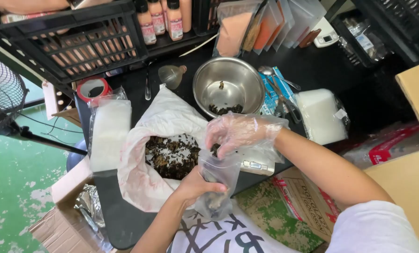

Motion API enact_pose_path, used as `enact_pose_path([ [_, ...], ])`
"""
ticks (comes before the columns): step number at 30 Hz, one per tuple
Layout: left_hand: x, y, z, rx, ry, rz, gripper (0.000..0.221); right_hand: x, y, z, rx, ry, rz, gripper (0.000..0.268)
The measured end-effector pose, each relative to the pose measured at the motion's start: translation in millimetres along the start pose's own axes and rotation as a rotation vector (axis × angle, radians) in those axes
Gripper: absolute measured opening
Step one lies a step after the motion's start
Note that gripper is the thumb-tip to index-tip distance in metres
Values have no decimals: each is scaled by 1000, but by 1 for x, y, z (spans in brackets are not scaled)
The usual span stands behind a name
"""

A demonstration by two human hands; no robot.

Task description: Scooping dried food into small plastic bags, weighing them on a digital scale, and packing the bags into a cardboard box.

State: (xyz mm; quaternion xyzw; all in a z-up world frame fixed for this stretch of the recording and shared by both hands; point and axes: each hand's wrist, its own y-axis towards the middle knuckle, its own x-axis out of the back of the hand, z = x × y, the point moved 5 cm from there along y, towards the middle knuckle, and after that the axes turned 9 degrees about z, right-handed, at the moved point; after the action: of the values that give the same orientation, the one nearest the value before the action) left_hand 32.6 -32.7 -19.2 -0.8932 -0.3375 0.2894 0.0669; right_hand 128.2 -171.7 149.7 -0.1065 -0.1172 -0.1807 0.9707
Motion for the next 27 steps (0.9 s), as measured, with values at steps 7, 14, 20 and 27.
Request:
enact_pose_path([
  [7, 26, 3, 67, 14, -12, 39, 86, -38, -25, -26, -279, 211, -76, 31],
  [14, -1, -11, 21, 6, 43, 33, 61, -57, -38, -44, -346, 30, -10, 25],
  [20, -20, -15, 3, 0, 88, 43, 49, -70, -65, -58, -233, -81, 140, 23],
  [27, -50, -29, -52, -55, 211, 30, 25, -78, -35, -19, -323, 40, 102, 25],
])
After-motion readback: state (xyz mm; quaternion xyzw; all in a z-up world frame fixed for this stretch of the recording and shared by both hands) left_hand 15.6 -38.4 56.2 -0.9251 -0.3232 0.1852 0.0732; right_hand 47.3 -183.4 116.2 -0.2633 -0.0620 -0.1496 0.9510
